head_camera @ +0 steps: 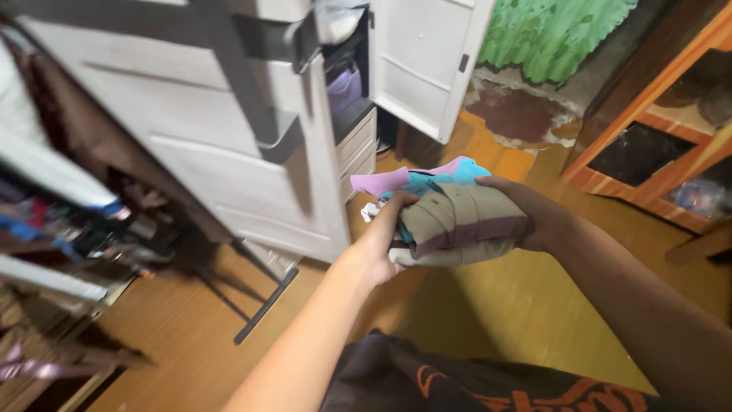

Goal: The person folds a blue striped shirt on a bed, then places it in a wardrobe. They repeat the process with several other folded shirts, stacking them neatly inside the wardrobe.

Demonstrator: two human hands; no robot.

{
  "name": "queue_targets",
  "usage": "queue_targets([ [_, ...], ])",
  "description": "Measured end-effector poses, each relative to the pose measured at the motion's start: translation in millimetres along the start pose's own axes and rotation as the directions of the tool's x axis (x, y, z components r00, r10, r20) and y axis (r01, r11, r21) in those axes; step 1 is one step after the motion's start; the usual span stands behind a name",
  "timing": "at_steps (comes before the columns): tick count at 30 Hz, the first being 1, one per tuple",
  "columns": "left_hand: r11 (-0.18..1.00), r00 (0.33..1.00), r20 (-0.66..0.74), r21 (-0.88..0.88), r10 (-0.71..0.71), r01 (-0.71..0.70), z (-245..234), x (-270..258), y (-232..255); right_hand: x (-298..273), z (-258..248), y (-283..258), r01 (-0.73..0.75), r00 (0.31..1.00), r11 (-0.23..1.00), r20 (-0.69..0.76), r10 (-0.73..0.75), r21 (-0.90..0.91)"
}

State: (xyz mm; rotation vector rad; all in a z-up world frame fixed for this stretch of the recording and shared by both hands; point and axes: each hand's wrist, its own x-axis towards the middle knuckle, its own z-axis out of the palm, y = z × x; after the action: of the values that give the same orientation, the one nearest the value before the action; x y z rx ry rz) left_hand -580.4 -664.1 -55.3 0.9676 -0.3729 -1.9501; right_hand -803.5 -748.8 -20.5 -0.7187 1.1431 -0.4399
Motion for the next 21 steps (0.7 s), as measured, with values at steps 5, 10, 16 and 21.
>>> queue_targets([
  [5, 0.998, 1.0, -0.029, 0.059, -0.01, 0.012, 19, 66, 34, 39, -35, -44, -0.004, 0.997, 0.999, -0.079, 0.007, 0.043],
  [10, 0.988, 1.0, -0.005, 0.15, -0.03, 0.03, 31, 125, 83, 86, -61, -91, 0.075, 0.997, 0.99, -0.036, -0.072, 0.121],
  [16, 0.978, 0.992, -0.121, 0.211, 0.026, 0.0, 44, 182, 135, 148, -83, -150, 0.031, 0.999, 0.991, 0.028, -0.035, 0.131],
  [21, 0.984, 0.968, -0.226, 0.163, 0.107, -0.07, 48, 233, 168, 231, -107, -207, 0.018, 0.99, 1.0, 0.143, -0.018, -0.002],
])
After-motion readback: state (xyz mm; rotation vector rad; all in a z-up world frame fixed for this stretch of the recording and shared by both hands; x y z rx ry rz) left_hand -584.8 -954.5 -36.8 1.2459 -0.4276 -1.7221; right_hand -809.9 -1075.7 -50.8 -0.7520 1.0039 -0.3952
